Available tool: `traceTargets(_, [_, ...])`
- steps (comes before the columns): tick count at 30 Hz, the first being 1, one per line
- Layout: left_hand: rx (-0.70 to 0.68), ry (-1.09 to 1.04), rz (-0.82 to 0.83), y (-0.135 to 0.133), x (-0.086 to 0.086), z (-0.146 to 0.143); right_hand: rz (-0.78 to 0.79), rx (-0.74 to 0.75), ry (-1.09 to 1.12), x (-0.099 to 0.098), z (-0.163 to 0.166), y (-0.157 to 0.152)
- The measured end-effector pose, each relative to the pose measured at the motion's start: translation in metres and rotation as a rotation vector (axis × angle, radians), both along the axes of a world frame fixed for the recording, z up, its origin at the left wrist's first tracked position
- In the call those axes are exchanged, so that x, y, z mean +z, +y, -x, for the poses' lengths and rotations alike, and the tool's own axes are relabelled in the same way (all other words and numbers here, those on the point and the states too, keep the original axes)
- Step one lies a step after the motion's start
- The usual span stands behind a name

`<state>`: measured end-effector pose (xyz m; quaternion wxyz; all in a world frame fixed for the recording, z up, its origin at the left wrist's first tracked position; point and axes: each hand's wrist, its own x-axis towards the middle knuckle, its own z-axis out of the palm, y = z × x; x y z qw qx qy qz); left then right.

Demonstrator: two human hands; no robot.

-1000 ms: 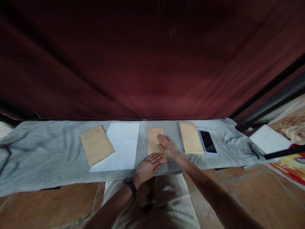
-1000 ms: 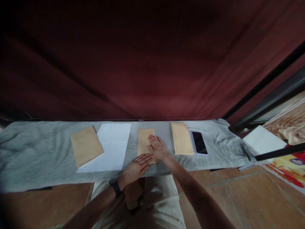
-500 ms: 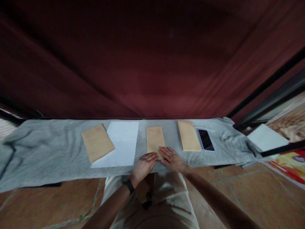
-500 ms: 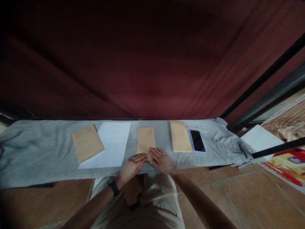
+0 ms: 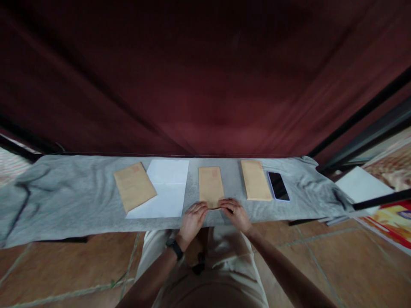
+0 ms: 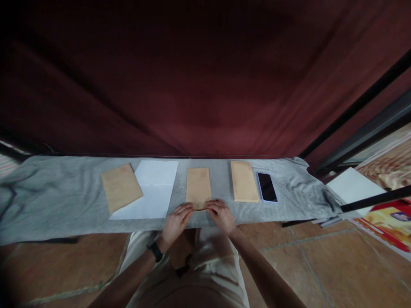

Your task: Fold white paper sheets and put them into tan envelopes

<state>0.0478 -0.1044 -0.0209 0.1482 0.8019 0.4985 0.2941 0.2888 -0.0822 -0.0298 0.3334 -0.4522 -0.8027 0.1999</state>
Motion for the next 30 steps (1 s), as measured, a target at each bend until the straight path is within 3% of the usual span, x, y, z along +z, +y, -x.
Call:
traceTargets(11, [0.17,0.079,-0.031,-0.004,0.003,-0.015,-0.011,-0.188,-0.089,-0.004,0.01,-0.011])
traceTargets(17, [0.072,0.039,-0.004,-0.005,0.005,-0.008,-0.036,-0.09,-0.144,0.002,0.006,-0.014])
traceTargets(23, [-0.037,0.144,-0.008,-0.009,0.007,-0.005,-0.03,-0.044,-0.131,0.001,0.01,-0.02])
traceTargets(30, [0.11,0.171,-0.01,-0.004,0.008,-0.019,-0.011,-0.094,-0.207,0.005,0.017,-0.015])
